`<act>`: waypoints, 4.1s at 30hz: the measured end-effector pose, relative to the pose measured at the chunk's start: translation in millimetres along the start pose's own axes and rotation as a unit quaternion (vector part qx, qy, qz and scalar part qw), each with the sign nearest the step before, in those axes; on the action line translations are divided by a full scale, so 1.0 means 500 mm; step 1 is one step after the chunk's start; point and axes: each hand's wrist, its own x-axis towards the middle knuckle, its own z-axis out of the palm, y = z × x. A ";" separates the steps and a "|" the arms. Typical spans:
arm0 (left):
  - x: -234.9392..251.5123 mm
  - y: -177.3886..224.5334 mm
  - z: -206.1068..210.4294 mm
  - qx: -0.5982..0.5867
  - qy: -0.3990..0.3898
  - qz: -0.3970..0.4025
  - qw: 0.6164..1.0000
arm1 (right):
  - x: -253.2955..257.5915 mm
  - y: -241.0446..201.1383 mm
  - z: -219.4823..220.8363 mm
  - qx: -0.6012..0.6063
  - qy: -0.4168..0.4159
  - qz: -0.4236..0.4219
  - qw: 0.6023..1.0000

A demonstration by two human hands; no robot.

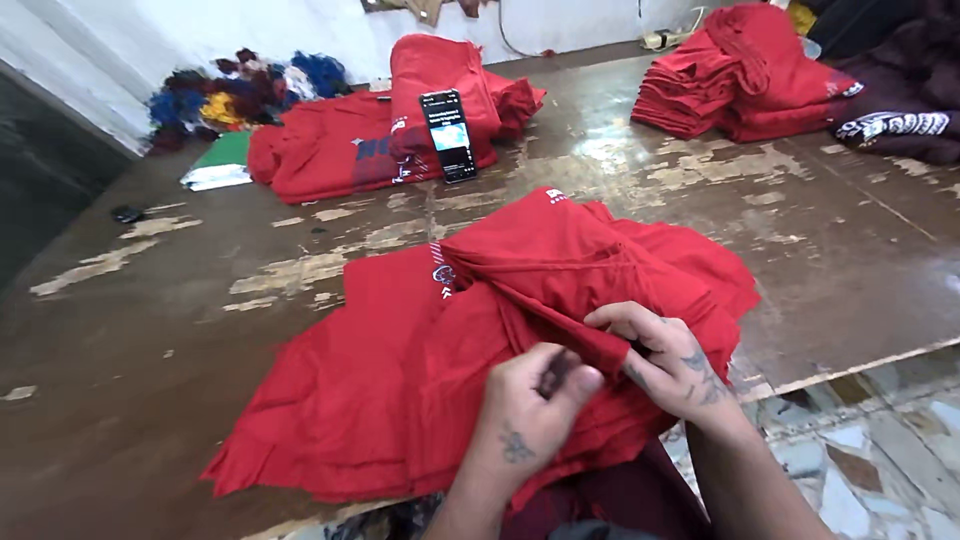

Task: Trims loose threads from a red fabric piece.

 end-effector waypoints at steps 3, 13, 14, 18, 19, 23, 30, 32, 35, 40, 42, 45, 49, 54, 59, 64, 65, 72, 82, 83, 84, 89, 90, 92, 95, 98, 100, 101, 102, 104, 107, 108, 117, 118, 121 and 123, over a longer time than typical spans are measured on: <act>-0.001 0.009 0.032 0.076 0.023 0.054 0.995 | -0.002 -0.004 0.000 -0.002 -0.005 -0.007 1.000; -0.067 0.026 -0.037 -0.149 -0.184 0.217 0.947 | 0.014 -0.035 -0.001 -0.084 -0.075 -0.005 0.994; -0.062 0.026 -0.045 -0.150 -0.174 0.203 0.952 | 0.020 -0.041 -0.001 -0.106 -0.091 -0.010 0.990; -0.040 0.004 -0.025 0.001 0.023 0.082 0.996 | 0.029 -0.036 0.007 -0.106 -0.087 -0.049 0.989; -0.034 0.000 -0.013 -0.012 0.051 0.062 0.997 | 0.028 -0.029 0.008 -0.094 -0.086 -0.062 0.990; -0.033 -0.010 0.019 -0.060 0.071 0.054 0.994 | 0.010 -0.009 0.006 -0.055 -0.095 -0.102 0.989; -0.044 -0.033 0.035 -0.070 0.089 0.064 0.992 | -0.008 0.010 0.014 -0.037 -0.064 -0.139 0.988; -0.046 -0.037 0.039 -0.062 0.082 0.074 0.992 | -0.011 0.015 0.015 -0.039 -0.064 -0.150 0.986; -0.050 -0.046 0.032 -0.076 0.059 0.078 0.992 | -0.010 0.012 0.012 -0.040 -0.064 -0.129 0.989; -0.053 -0.058 0.026 -0.156 0.063 0.071 0.983 | -0.012 0.014 0.003 -0.016 -0.028 -0.088 0.996; -0.052 -0.056 0.027 -0.177 0.076 0.077 0.978 | -0.013 0.014 0.003 -0.010 -0.024 -0.084 0.996; -0.052 -0.045 0.030 -0.153 0.103 0.088 0.979 | -0.013 0.013 0.004 -0.007 -0.027 -0.081 0.996; -0.047 -0.028 0.043 -0.072 0.116 0.098 0.986 | -0.013 0.016 0.009 0.004 -0.038 -0.112 0.993; -0.045 -0.023 0.036 -0.049 0.094 0.082 0.991 | -0.010 0.015 0.011 -0.002 -0.052 -0.134 0.990; -0.049 -0.015 0.021 -0.055 0.074 0.081 0.992 | -0.010 0.013 0.011 -0.012 -0.053 -0.125 0.991; -0.052 -0.013 -0.004 0.086 0.026 0.052 0.995 | -0.015 0.011 0.006 -0.016 -0.032 -0.086 0.996; -0.051 -0.016 -0.006 0.094 0.030 0.067 0.993 | -0.015 0.011 0.005 -0.013 -0.029 -0.083 0.996; -0.050 -0.030 0.010 0.103 0.048 0.117 0.987 | -0.013 0.011 0.008 -0.005 -0.028 -0.082 0.996; -0.045 -0.034 0.008 0.068 0.054 0.132 0.987 | -0.012 0.011 0.007 -0.010 -0.040 -0.087 0.995; -0.045 -0.035 0.008 0.068 0.048 0.127 0.988 | -0.012 0.011 0.007 -0.010 -0.040 -0.087 0.995; -0.045 -0.037 0.009 0.067 0.046 0.125 0.989 | -0.012 0.012 0.007 -0.011 -0.040 -0.088 0.995; -0.044 -0.038 0.011 0.058 0.063 0.134 0.987 | -0.012 0.011 0.006 -0.011 -0.038 -0.087 0.995; -0.045 -0.038 0.009 0.058 0.061 0.134 0.987 | -0.012 0.011 0.006 -0.010 -0.038 -0.088 0.995; -0.045 -0.040 0.005 0.061 0.050 0.135 0.988 | -0.013 0.013 0.007 -0.006 -0.040 -0.089 0.995; -0.045 -0.040 0.000 0.054 0.058 0.140 0.987 | -0.011 0.008 0.010 -0.024 -0.047 -0.094 0.994; -0.047 -0.042 -0.009 -0.018 0.115 0.089 0.989 | 0.015 -0.032 0.008 -0.132 -0.083 -0.127 0.980; -0.043 -0.054 -0.014 -0.099 0.151 0.053 0.982 | 0.044 -0.053 -0.024 -0.191 -0.100 -0.138 0.967; -0.041 -0.060 -0.016 -0.140 0.160 0.042 0.976 | 0.063 -0.048 -0.057 -0.202 -0.100 -0.134 0.965; -0.041 -0.064 -0.016 -0.168 0.164 0.039 0.971 | 0.085 -0.026 -0.100 -0.207 -0.101 -0.127 0.965; -0.046 -0.067 -0.012 -0.182 0.165 0.043 0.968 | 0.153 0.046 -0.188 -0.245 -0.127 -0.040 0.960; -0.049 -0.068 -0.010 -0.178 0.166 0.053 0.969 | 0.184 0.060 -0.238 -0.326 -0.150 0.050 0.932; -0.048 -0.068 -0.011 -0.179 0.168 0.054 0.968 | 0.166 0.017 -0.221 -0.340 -0.137 0.003 0.930; -0.049 -0.068 -0.009 -0.158 0.140 0.039 0.977 | 0.010 0.060 -0.132 -0.347 -0.133 0.014 0.928; -0.050 -0.068 -0.009 -0.157 0.139 0.038 0.977 | 0.012 0.054 -0.151 -0.345 -0.109 0.005 0.932; -0.046 -0.067 -0.009 -0.169 0.145 0.037 0.974 | 0.026 0.018 -0.182 -0.338 -0.050 -0.038 0.939; -0.044 -0.068 -0.009 -0.178 0.149 0.037 0.972 | 0.032 -0.014 -0.158 -0.318 -0.058 -0.076 0.943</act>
